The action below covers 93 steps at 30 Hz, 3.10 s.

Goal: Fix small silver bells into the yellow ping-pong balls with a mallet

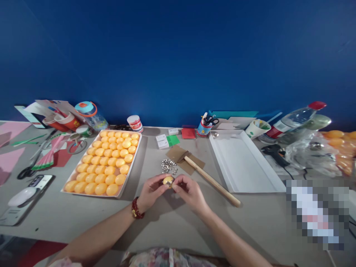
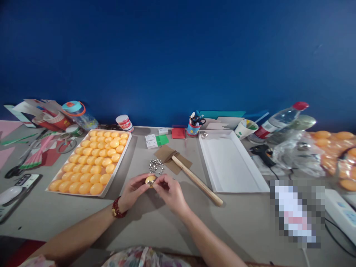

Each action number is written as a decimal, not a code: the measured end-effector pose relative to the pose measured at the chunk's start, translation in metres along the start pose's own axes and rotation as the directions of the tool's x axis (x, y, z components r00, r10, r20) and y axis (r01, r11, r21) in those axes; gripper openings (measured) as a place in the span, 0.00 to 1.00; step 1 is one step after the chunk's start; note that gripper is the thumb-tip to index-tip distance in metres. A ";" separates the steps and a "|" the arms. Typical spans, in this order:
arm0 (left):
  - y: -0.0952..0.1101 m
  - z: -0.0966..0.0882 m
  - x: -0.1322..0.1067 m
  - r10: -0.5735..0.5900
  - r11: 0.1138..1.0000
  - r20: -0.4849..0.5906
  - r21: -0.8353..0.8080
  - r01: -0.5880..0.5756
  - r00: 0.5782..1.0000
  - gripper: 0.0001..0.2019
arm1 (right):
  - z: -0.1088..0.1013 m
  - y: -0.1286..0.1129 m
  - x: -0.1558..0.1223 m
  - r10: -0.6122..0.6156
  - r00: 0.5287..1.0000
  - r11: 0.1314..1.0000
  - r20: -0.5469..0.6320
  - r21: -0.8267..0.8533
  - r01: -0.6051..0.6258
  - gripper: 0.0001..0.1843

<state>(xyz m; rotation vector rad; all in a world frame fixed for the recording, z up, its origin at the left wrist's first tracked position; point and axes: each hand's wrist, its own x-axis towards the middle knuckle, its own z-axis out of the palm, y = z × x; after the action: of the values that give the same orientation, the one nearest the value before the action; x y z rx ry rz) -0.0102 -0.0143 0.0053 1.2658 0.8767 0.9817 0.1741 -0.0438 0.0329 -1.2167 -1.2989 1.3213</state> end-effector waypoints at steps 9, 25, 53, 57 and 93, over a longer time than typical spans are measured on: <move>-0.002 -0.001 0.000 0.033 0.997 0.049 -0.067 -0.030 0.998 0.18 | -0.002 -0.006 0.000 -0.023 1.000 1.000 0.009 -0.007 0.023 0.12; 0.002 -0.003 0.001 -0.044 0.997 0.105 -0.053 0.050 0.993 0.17 | -0.003 0.003 0.001 -0.033 0.999 0.999 0.035 0.018 0.032 0.12; 0.002 0.000 -0.002 -0.047 0.997 0.098 -0.058 0.053 0.994 0.18 | -0.003 0.001 -0.001 -0.024 0.999 0.998 0.036 -0.061 0.026 0.11; 0.002 0.000 -0.002 -0.049 0.994 0.106 -0.090 0.059 0.993 0.18 | -0.004 -0.003 -0.002 -0.018 1.000 0.997 0.025 -0.076 0.020 0.11; 0.005 -0.006 0.014 -0.048 0.926 -0.117 -0.377 0.001 0.992 0.16 | -0.051 -0.027 -0.004 -0.233 0.967 0.750 0.106 -0.613 0.248 0.09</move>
<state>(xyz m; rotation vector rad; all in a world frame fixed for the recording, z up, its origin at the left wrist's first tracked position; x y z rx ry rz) -0.0117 0.0008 0.0092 0.8711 0.7513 1.1555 0.2243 -0.0404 0.0615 -1.4023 -1.9318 0.7225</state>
